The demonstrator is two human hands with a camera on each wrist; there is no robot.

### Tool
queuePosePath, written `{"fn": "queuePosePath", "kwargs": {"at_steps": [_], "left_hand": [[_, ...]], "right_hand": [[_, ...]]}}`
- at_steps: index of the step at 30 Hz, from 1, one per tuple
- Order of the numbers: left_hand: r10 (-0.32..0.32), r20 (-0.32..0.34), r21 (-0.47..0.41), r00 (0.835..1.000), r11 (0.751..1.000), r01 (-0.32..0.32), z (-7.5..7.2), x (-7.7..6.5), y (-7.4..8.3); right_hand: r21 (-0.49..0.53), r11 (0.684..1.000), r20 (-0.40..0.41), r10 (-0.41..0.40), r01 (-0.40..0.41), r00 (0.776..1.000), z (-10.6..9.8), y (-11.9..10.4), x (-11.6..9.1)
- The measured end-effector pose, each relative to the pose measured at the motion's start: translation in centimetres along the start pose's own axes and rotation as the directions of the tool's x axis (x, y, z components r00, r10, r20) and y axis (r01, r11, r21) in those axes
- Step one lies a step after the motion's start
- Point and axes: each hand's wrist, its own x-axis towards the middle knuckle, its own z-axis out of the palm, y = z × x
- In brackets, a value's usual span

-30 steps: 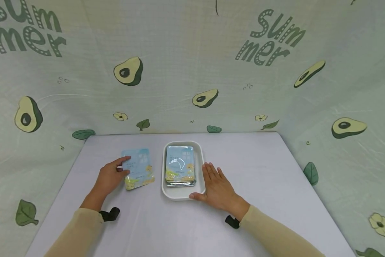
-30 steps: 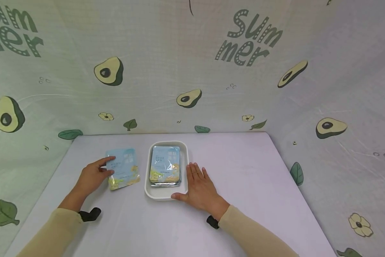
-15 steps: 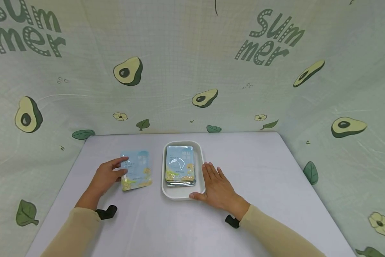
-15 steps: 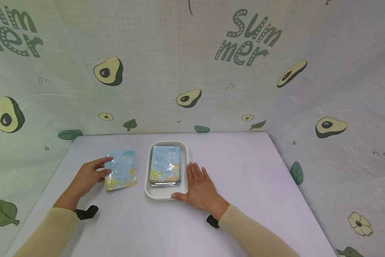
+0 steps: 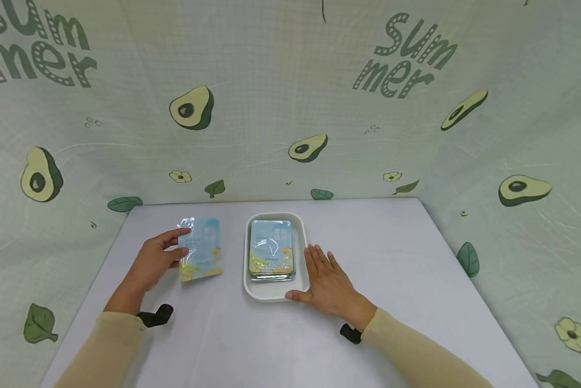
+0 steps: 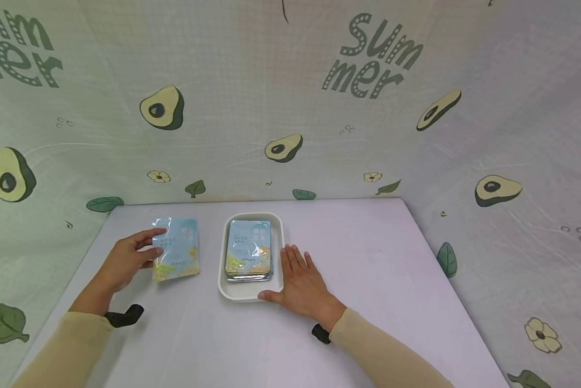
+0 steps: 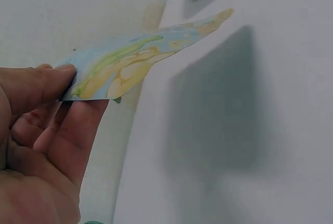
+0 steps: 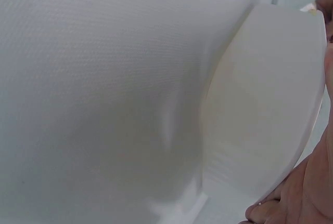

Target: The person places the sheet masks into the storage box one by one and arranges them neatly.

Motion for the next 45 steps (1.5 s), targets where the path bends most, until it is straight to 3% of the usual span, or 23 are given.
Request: {"fn": "queuePosePath", "kwargs": {"at_steps": [10, 15, 20, 27, 33, 40, 45], "left_hand": [[0.074, 0.003, -0.081, 0.997, 0.994, -0.074, 0.4, 0.3, 4.6], [0.110, 0.022, -0.127, 0.994, 0.986, -0.107, 1.9, 0.9, 7.2], [0.138, 0.072, -0.138, 0.988, 0.982, -0.127, 4.4, 2.1, 8.7], [0.147, 0.144, -0.166, 0.979, 0.978, -0.123, 8.7, 3.9, 9.3], [0.124, 0.173, -0.219, 0.977, 0.972, -0.085, 11.7, 5.2, 8.7], [0.063, 0.187, -0.211, 0.980, 0.977, -0.022, 13.1, 6.1, 7.6], [0.014, 0.166, -0.121, 0.986, 0.993, 0.006, 13.2, 5.9, 7.5]], "right_hand": [[-0.006, 1.000, 0.004, 0.006, -0.006, 1.000, 0.0, 0.0, 0.0], [0.005, 1.000, 0.014, 0.014, -0.014, 1.000, -0.1, 0.0, 0.0], [-0.001, 1.000, 0.013, 0.018, -0.018, 1.000, 0.0, 0.0, 0.0], [0.017, 1.000, 0.005, 0.009, -0.010, 1.000, 0.0, 0.0, 0.0], [0.006, 1.000, 0.012, 0.008, -0.009, 1.000, 0.1, 0.0, 0.1], [-0.007, 1.000, 0.010, 0.005, -0.005, 1.000, 0.1, -0.1, 0.1], [-0.007, 1.000, 0.009, 0.002, -0.002, 1.000, 0.0, -0.1, 0.1]]}}
